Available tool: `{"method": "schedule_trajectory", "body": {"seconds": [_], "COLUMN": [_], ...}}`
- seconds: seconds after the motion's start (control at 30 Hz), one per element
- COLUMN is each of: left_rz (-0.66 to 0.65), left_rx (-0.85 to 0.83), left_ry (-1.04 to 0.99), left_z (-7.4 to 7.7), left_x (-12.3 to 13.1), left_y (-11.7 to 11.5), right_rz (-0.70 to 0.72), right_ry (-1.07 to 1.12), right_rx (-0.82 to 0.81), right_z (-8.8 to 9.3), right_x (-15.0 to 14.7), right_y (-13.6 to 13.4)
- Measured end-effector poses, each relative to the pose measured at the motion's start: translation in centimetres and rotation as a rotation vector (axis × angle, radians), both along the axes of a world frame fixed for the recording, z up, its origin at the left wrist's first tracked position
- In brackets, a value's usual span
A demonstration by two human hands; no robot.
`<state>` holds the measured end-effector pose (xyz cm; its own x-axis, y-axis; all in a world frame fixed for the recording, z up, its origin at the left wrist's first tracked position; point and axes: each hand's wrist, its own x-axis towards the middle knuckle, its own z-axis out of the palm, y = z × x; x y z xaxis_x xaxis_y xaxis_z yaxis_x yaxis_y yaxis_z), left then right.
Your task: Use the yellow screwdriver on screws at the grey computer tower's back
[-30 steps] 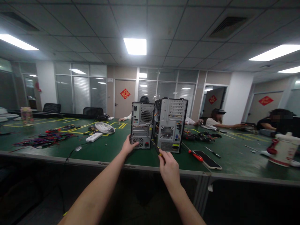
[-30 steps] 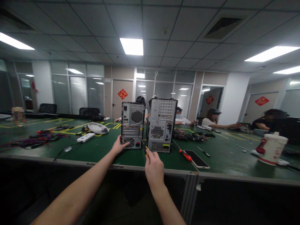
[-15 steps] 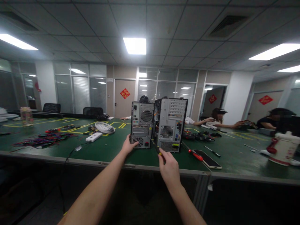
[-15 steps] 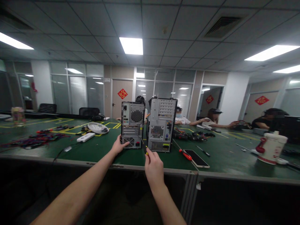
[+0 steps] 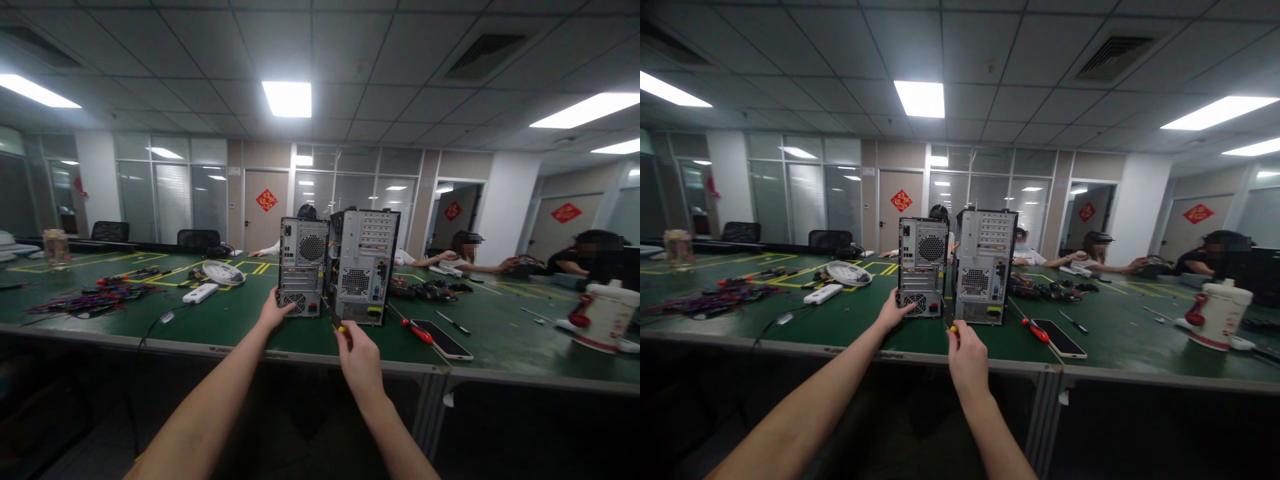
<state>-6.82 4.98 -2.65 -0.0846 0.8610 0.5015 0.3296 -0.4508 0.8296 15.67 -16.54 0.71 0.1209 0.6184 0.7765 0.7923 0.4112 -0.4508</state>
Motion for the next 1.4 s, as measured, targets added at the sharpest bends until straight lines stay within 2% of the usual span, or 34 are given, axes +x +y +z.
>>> {"method": "schedule_trajectory", "body": {"seconds": [0.1, 0.23, 0.47, 0.7, 0.93, 1.17, 1.4], "left_rz": [-0.001, 0.001, 0.009, 0.010, 0.018, 0.006, 0.005], "left_rx": [-0.008, -0.011, 0.004, -0.019, -0.038, -0.021, -0.020], "left_ry": [0.001, 0.007, 0.020, 0.019, 0.021, 0.002, 0.014], "left_z": [0.05, 0.26, 0.53, 0.63, 0.69, 0.44, 0.34], "left_x": [0.02, 0.10, 0.18, 0.16, 0.22, 0.18, 0.17], "left_y": [-0.04, -0.35, -0.77, -0.88, -0.94, -0.62, -0.59], "right_rz": [-0.012, -0.013, 0.013, -0.028, -0.010, -0.043, -0.009], "right_ry": [-0.058, -0.040, 0.092, -0.069, 0.075, -0.067, 0.075], "right_rx": [0.048, 0.034, -0.087, 0.045, -0.105, 0.027, -0.105], "right_z": [0.20, 0.25, -0.21, 0.31, -0.02, 0.21, -0.19], "right_x": [-0.01, 0.02, 0.09, -0.01, 0.06, 0.27, 0.12], "right_y": [-0.19, -0.11, 0.24, -0.23, -0.06, -0.17, 0.19]}}
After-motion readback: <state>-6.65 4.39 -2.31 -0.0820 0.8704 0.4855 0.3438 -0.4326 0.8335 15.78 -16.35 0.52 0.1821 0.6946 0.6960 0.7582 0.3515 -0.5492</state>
